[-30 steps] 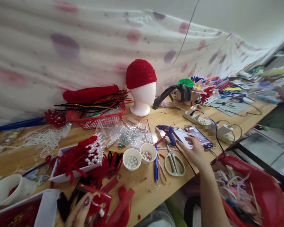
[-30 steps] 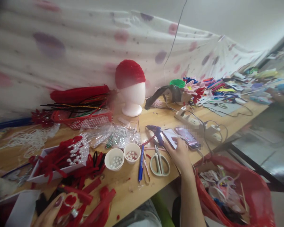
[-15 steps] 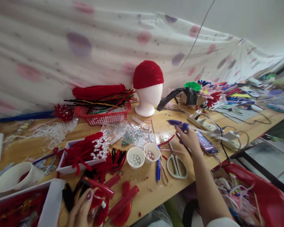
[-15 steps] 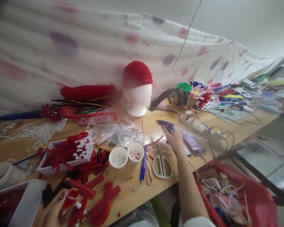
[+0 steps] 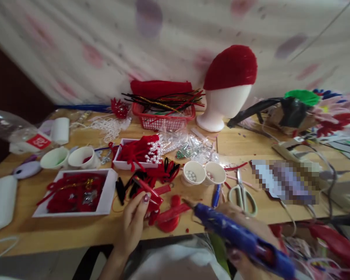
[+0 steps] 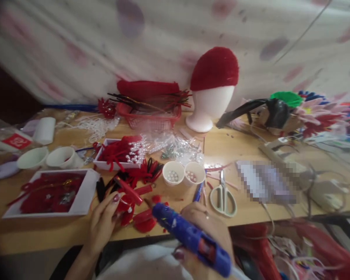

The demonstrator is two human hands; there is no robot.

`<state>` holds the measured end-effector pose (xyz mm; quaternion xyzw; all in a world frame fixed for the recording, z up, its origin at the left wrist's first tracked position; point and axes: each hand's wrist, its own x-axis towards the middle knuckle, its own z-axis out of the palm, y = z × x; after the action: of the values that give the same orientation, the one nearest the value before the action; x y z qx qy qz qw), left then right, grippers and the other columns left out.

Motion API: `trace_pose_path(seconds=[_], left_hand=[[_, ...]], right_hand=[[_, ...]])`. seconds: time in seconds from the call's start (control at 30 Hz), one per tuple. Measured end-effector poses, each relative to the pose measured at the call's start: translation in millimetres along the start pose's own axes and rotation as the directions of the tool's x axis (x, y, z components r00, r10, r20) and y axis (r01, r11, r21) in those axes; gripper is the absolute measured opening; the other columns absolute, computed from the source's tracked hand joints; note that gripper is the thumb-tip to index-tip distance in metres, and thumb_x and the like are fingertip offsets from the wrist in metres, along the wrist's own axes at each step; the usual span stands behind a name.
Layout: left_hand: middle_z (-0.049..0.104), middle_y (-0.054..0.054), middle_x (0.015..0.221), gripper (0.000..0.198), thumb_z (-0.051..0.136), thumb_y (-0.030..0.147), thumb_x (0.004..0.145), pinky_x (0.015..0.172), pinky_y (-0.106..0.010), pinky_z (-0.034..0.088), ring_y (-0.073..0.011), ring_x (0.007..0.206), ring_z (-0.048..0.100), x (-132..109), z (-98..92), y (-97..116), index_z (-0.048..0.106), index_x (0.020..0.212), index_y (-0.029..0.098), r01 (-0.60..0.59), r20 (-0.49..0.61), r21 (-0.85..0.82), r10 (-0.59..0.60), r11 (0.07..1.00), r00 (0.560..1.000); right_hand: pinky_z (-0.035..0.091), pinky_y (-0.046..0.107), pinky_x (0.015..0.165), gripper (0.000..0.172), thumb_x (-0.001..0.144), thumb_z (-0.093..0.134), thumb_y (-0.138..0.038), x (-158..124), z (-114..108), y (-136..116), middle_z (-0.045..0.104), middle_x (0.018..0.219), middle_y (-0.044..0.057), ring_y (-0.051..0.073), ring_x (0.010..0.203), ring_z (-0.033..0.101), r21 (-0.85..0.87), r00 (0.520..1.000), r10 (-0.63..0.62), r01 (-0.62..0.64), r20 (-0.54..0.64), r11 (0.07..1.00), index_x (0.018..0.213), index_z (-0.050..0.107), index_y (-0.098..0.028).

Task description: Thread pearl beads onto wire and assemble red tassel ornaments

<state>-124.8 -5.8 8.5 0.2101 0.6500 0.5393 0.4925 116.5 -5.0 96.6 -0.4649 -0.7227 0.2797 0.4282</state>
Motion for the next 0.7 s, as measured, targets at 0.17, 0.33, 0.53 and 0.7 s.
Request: trace_pose_path(seconds=[0.17,0.33,0.53,0.7], left_hand=[[0.080,-0.008,0.091,0.035,0.067,0.050,0.084,0.081,-0.031,0.060,-0.0257,0.090,0.074,-4,-11.7,15,0.080,0.089,0.018,-0.324,0.152,0.215,0.297,0.921,0.943],[0.081,-0.006,0.094,0.028,0.060,0.041,0.093,0.082,-0.029,0.058,-0.0230,0.089,0.074,-1,-18.1,20,0.080,0.097,0.021,-0.538,0.287,0.303,0.463,0.787,0.839],[0.069,-0.002,0.068,0.033,0.050,0.033,0.099,0.064,-0.024,0.054,-0.0175,0.066,0.066,-6,-9.9,31,0.070,0.076,0.021,-0.658,0.347,0.325,0.561,0.679,0.751],[0.064,0.000,0.067,0.030,0.049,0.027,0.099,0.063,-0.022,0.052,-0.0157,0.063,0.063,-7,-4.8,39,0.065,0.074,0.022,-0.710,0.379,0.299,0.603,0.638,0.702]], right_hand=[[0.045,0.029,0.050,0.063,0.092,0.046,-0.077,5,36,-2,0.063,0.065,0.004,0.018,0.056,0.061,0.157,0.994,0.017,-0.034,0.105,0.987,0.070,0.065,-0.021],[0.039,0.028,0.051,0.061,0.092,0.048,-0.075,9,41,-1,0.058,0.063,0.001,0.016,0.054,0.055,0.099,0.993,-0.028,0.017,0.117,0.995,0.068,0.063,-0.021],[0.033,0.027,0.048,0.060,0.095,0.046,-0.073,16,41,-2,0.052,0.062,-0.001,0.015,0.053,0.050,0.084,0.992,-0.039,0.029,0.118,0.996,0.065,0.055,-0.021],[0.035,0.028,0.053,0.057,0.097,0.045,-0.070,12,40,6,0.053,0.067,0.000,0.016,0.058,0.049,0.091,0.982,-0.048,0.032,0.184,0.995,0.067,0.051,-0.022]])
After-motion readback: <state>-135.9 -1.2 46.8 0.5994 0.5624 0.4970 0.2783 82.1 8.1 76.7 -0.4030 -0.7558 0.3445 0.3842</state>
